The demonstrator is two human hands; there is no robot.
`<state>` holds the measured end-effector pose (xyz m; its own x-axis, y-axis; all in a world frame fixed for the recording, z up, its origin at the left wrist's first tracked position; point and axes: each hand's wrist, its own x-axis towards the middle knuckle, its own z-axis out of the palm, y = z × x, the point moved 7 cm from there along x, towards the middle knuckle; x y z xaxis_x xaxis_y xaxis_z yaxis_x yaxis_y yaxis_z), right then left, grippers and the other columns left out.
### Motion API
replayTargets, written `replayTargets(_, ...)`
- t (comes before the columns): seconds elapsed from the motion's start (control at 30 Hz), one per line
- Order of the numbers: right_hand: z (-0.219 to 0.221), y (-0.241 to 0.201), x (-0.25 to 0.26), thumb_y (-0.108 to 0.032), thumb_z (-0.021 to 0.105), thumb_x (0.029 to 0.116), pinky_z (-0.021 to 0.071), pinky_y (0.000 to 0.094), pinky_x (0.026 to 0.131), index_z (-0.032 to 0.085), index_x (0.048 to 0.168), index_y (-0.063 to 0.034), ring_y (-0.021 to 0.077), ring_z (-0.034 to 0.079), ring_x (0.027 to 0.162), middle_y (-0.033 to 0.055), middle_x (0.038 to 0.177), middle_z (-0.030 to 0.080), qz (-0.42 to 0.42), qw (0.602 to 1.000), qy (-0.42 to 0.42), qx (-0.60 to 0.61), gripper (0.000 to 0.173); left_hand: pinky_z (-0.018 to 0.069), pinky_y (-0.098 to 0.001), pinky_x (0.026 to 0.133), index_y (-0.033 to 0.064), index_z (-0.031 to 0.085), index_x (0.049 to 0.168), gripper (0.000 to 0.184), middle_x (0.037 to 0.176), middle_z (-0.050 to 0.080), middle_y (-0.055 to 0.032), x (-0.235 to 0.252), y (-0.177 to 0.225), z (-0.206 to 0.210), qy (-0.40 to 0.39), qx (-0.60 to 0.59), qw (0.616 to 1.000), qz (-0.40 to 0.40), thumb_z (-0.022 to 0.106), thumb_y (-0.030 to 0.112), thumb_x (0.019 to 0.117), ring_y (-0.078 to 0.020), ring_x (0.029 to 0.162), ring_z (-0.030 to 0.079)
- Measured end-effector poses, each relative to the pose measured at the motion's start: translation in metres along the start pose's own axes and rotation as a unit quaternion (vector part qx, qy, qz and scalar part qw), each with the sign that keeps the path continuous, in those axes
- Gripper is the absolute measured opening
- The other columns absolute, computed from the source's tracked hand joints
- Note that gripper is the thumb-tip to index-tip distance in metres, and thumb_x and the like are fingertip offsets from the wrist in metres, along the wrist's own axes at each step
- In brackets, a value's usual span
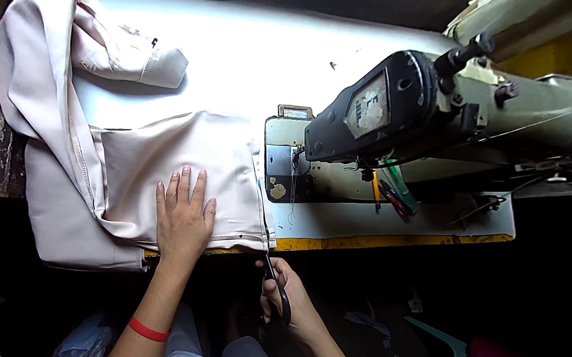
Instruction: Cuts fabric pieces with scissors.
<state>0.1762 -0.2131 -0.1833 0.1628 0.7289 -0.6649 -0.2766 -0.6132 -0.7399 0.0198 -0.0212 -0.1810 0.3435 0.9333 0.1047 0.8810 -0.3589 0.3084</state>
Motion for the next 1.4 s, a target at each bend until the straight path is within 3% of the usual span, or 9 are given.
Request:
replayTargets(0.07,0.006,0.002,-0.001,-0.084,0.061,0.0772,0.0547,0.03,0.051,0.042,0.137,-0.0065,0.0127,0.054,0.053,0.0008,0.076,0.053,-0.014,0.999,-0.038,-0.007,0.1,0.0106,-0.0564,0.127,0.0224,0.039,0.161,0.057,0.168,0.031,-0.0072,0.0,0.0,0.0,-0.001,0.0,1.0,0.001,0.033,0.045,0.1083,-0.0266,0.157,0.024)
replayTargets(0.13,0.008,0.0,-0.002,-0.085,0.058,0.0794,0.0571,0.0321,0.053,0.042,0.136,-0.0065,0.0143,0.056,0.054,0.0017,0.075,0.053,-0.016,0.999,-0.05,0.013,0.098,0.0108,-0.0569,0.127,0.0222,0.038,0.161,0.057,0.168,0.031,-0.0074,-0.001,0.001,0.001,-0.002,-0.001,1.0,0.002,0.033,0.045,0.1083,-0.027,0.157,0.024)
replayTargets(0.4,-0.004,-0.009,0.007,-0.081,0.064,0.0785,0.0556,0.0306,0.05,0.051,0.135,-0.0026,0.0161,0.057,0.054,0.0062,0.081,0.06,-0.039,0.998,-0.038,-0.036,0.097,0.0111,-0.0587,0.126,0.0204,0.04,0.16,0.057,0.168,0.032,-0.0083,-0.001,0.0,-0.001,-0.004,-0.009,1.0,0.011,0.034,0.044,0.1082,-0.0286,0.157,0.025)
replayTargets(0.6,-0.002,-0.017,0.009,-0.083,0.067,0.0736,0.0564,0.0318,0.047,0.057,0.124,-0.005,0.0171,0.058,0.05,0.0046,0.072,0.059,-0.039,0.996,0.006,-0.079,0.094,0.0118,-0.0595,0.126,0.0206,0.04,0.16,0.058,0.167,0.033,-0.0085,-0.008,-0.004,-0.003,-0.011,-0.009,1.0,0.017,0.035,0.045,0.1078,-0.0285,0.156,0.026)
replayTargets(0.8,0.006,-0.019,0.012,-0.084,0.068,0.0728,0.054,0.0311,0.043,0.058,0.127,-0.0061,0.0159,0.056,0.047,0.003,0.07,0.059,-0.037,0.992,0.054,-0.107,0.095,0.012,-0.0595,0.126,0.0205,0.039,0.16,0.058,0.168,0.033,-0.0086,-0.01,-0.004,-0.003,-0.009,-0.005,1.0,0.018,0.035,0.045,0.1079,-0.0284,0.156,0.025)
replayTargets(1.4,0.009,-0.018,0.008,-0.07,0.078,0.0741,0.0502,0.0282,0.033,0.063,0.118,0.0001,0.0137,0.054,0.039,0.003,0.064,0.06,-0.063,0.989,0.112,-0.067,0.084,0.0118,-0.058,0.127,0.0221,0.038,0.161,0.057,0.168,0.031,-0.0073,-0.011,-0.004,-0.003,-0.008,-0.003,1.0,0.011,0.036,0.044,0.1078,-0.0266,0.157,0.024)
